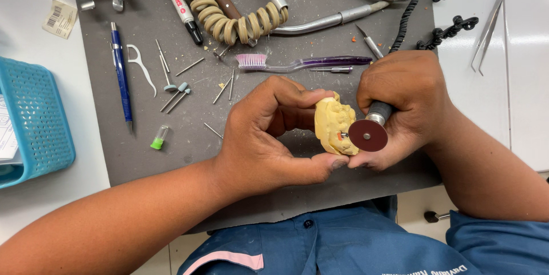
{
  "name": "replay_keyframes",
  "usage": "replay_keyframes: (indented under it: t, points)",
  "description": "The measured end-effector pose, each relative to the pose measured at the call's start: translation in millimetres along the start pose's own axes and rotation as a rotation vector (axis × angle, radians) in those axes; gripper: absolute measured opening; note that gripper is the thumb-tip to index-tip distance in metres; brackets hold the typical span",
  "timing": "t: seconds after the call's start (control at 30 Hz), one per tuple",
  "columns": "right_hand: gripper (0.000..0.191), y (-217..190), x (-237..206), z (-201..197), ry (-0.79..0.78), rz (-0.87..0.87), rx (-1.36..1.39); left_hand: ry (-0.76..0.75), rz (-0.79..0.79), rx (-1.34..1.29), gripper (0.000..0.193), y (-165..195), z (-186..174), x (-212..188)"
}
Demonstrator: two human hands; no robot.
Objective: The person uses a rotary tool with a cutting disc to grind and shape a yellow dental prosthesis held in the left hand. The person rotates the prosthesis to access different areas and continues grinding along the edges and surfaces.
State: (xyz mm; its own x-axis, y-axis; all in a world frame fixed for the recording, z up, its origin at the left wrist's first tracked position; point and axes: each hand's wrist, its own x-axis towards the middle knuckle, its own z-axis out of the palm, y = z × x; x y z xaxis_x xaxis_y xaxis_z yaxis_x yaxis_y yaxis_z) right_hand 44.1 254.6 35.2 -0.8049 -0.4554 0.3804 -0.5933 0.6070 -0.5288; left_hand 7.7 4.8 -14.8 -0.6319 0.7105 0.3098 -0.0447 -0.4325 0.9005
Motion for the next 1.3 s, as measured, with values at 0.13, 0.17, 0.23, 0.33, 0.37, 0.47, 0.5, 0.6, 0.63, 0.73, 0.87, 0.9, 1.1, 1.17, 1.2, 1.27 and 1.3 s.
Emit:
replay_keyframes:
  t: [0.13, 0.17, 0.23, 0.33, 0.37, 0.47, 0.5, 0.6, 0.63, 0.73, 0.87, 0.9, 1.1, 1.17, 1.2, 1.27, 1.3]
  points:
    - [0.064, -0.4, -0.4, 0.1, -0.001, 0.010, 0.004, 0.006, -0.001, -0.005, 0.053, -0.2, 0.7, 0.1]
    - [0.064, -0.4, -0.6, 0.0, -0.002, 0.012, 0.003, 0.007, -0.001, -0.005, 0.052, -0.4, 0.9, -0.1]
    - [0.064, -0.2, -0.8, 0.0, 0.000, 0.013, 0.003, 0.006, 0.002, -0.005, 0.052, -0.9, 0.9, 0.2]
    - [0.064, 0.0, -0.7, 0.6, 0.003, 0.009, 0.007, 0.003, 0.006, -0.001, 0.051, -0.9, 0.3, 0.4]
    - [0.064, 0.1, -0.7, 0.4, 0.002, 0.008, 0.008, 0.002, 0.008, 0.002, 0.051, -1.0, 0.3, 0.6]
    - [0.064, -0.3, 0.0, 0.2, -0.003, 0.010, 0.023, -0.005, -0.001, 0.013, 0.051, -0.2, 0.1, 1.0]
    - [0.064, -0.1, 0.5, -0.1, -0.005, 0.010, 0.029, -0.006, -0.005, 0.011, 0.051, 0.3, 0.4, 0.8]
    - [0.061, -0.6, 1.9, -1.1, -0.005, -0.012, 0.008, -0.005, -0.012, -0.006, 0.051, 1.5, 1.7, 0.4]
    - [0.057, -1.3, 1.9, -0.6, 0.006, -0.005, -0.004, -0.004, -0.010, -0.010, 0.051, 1.6, 1.9, 0.4]
    - [0.050, -2.9, 2.5, 1.0, 0.027, 0.009, -0.020, -0.002, 0.006, -0.007, 0.051, 1.9, 1.6, 0.7]
    - [0.049, -3.7, 3.2, 0.8, 0.028, 0.013, -0.025, -0.004, 0.003, -0.016, 0.050, 1.9, 1.8, 0.1]
    - [0.048, -4.1, 3.0, 0.5, 0.029, 0.017, -0.033, -0.002, 0.002, -0.016, 0.051, 1.7, 2.0, 0.0]
    - [0.048, -5.0, 3.4, 0.9, 0.017, 0.024, -0.015, 0.009, 0.000, -0.012, 0.050, 1.4, 2.3, -0.2]
    - [0.048, -5.1, 3.5, 0.6, 0.016, 0.018, -0.018, 0.006, -0.004, -0.013, 0.050, 1.7, 2.2, -0.2]
    - [0.048, -5.4, 3.4, 0.7, 0.016, 0.015, -0.019, 0.005, -0.006, -0.012, 0.050, 1.9, 2.2, -0.3]
    - [0.049, -5.4, 3.7, 0.9, 0.017, 0.015, -0.016, 0.004, -0.008, -0.008, 0.049, 2.3, 2.1, -0.4]
    - [0.049, -5.3, 3.7, 1.0, 0.017, 0.015, -0.014, 0.004, -0.008, -0.007, 0.049, 2.4, 2.2, -0.4]
